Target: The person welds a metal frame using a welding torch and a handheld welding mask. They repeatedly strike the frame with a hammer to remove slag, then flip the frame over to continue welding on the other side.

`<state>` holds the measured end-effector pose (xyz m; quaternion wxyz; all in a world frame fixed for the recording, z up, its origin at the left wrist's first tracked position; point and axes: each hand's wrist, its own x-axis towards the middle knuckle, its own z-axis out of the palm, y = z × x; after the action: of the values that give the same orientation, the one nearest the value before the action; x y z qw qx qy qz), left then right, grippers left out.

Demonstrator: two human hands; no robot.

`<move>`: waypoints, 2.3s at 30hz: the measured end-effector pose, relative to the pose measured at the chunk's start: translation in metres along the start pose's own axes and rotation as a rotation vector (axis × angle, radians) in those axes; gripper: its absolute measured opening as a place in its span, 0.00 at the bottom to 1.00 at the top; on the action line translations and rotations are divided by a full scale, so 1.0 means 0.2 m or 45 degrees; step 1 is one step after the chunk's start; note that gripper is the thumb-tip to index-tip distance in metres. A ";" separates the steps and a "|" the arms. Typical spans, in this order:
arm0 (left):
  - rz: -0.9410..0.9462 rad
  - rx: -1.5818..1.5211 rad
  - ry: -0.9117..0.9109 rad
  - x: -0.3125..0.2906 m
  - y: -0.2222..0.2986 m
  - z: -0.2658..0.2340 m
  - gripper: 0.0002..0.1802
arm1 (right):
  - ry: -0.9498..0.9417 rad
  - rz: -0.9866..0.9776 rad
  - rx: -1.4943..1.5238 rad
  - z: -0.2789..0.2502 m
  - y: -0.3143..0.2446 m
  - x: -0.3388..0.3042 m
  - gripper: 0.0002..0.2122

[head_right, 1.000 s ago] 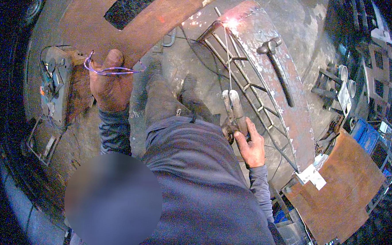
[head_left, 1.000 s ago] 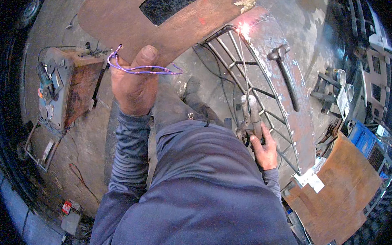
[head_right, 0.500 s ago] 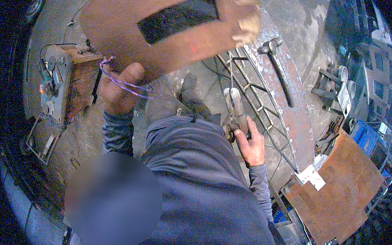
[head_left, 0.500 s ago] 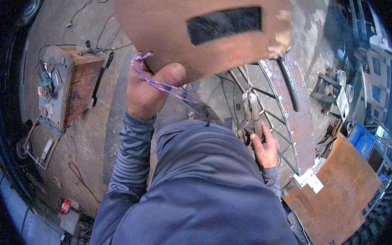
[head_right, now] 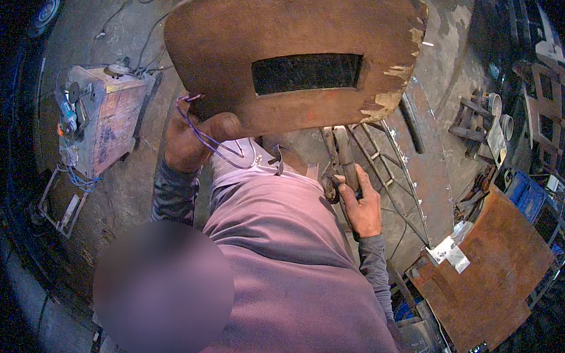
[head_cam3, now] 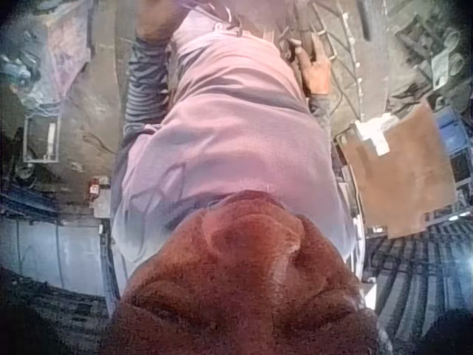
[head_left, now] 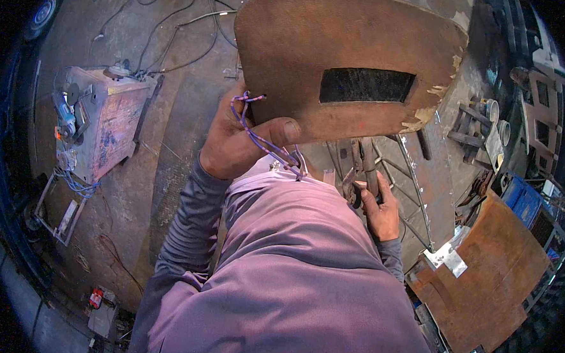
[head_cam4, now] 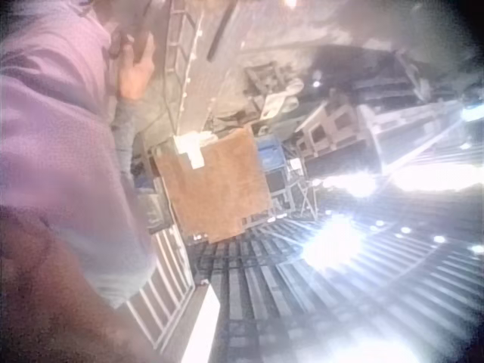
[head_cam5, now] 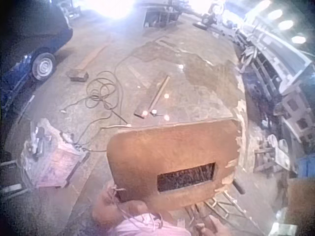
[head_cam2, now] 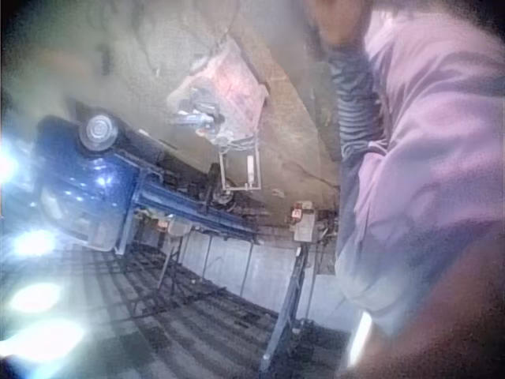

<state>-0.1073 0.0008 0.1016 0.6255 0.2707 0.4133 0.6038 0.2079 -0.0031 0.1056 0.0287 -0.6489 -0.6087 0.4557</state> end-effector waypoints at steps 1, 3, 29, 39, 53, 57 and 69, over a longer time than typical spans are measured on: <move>-0.012 -0.017 0.013 0.00 0.00 0.00 0.34 | 0.010 -0.007 -0.017 0.00 0.00 0.00 0.29; 0.037 -0.008 0.024 0.01 -0.01 0.01 0.34 | -0.029 0.002 0.024 0.00 0.00 0.00 0.29; 0.332 0.100 0.476 0.00 -0.02 -0.08 0.22 | -0.022 -0.033 0.003 0.02 0.03 -0.01 0.26; 0.168 -0.060 0.096 0.00 -0.06 -0.01 0.30 | -0.043 -0.002 0.039 0.02 0.02 0.02 0.28; 0.122 -0.188 0.157 -0.02 -0.08 -0.02 0.27 | -0.025 -0.068 0.157 0.03 0.04 0.00 0.27; 0.184 -0.075 0.305 -0.02 -0.06 -0.06 0.24 | 0.006 -0.128 0.071 0.02 0.09 0.00 0.27; 0.453 -0.245 0.518 0.03 -0.05 -0.05 0.19 | -0.039 -0.003 0.045 0.01 0.01 -0.01 0.28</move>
<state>-0.1115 0.0032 0.0867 0.4369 0.1517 0.4171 0.7824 0.2079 -0.0062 0.1048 0.0313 -0.6406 -0.6016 0.4761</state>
